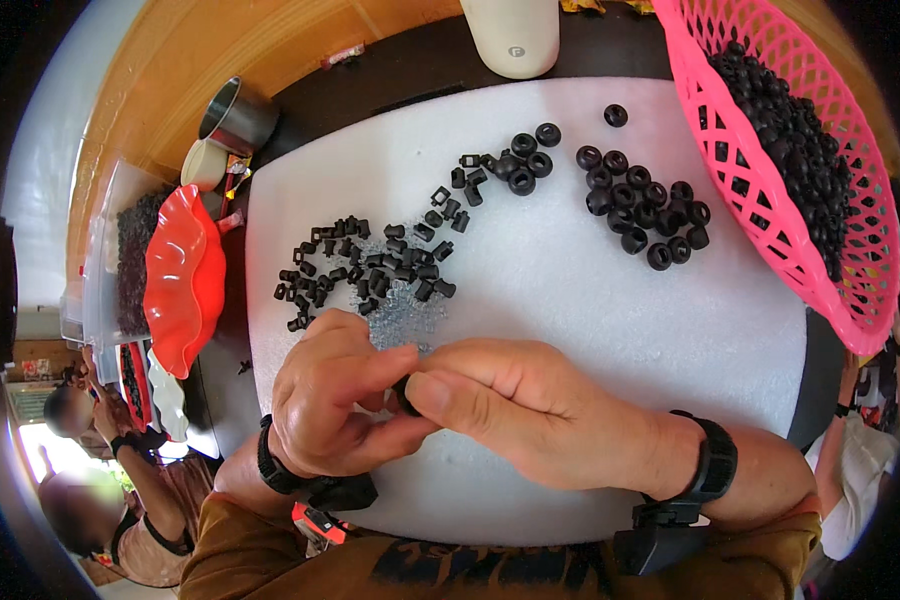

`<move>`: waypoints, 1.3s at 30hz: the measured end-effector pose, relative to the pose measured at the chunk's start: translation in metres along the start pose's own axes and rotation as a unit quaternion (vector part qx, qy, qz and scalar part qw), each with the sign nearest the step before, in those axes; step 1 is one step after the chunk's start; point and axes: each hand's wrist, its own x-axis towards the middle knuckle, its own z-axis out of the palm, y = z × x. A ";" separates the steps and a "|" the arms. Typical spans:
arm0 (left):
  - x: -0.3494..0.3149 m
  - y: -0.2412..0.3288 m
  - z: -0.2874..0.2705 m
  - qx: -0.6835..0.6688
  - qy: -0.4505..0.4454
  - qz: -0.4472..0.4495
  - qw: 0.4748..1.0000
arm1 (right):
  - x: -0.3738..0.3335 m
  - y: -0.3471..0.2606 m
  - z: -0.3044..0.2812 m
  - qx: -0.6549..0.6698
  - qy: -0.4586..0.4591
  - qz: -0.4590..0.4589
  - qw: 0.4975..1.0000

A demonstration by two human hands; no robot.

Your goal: Assembling black rubber or plastic industrial components by hand at a long table.

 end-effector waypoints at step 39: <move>-0.002 0.000 0.003 0.142 -0.090 0.037 0.985 | 0.002 0.013 0.004 -0.180 0.093 -0.108 0.973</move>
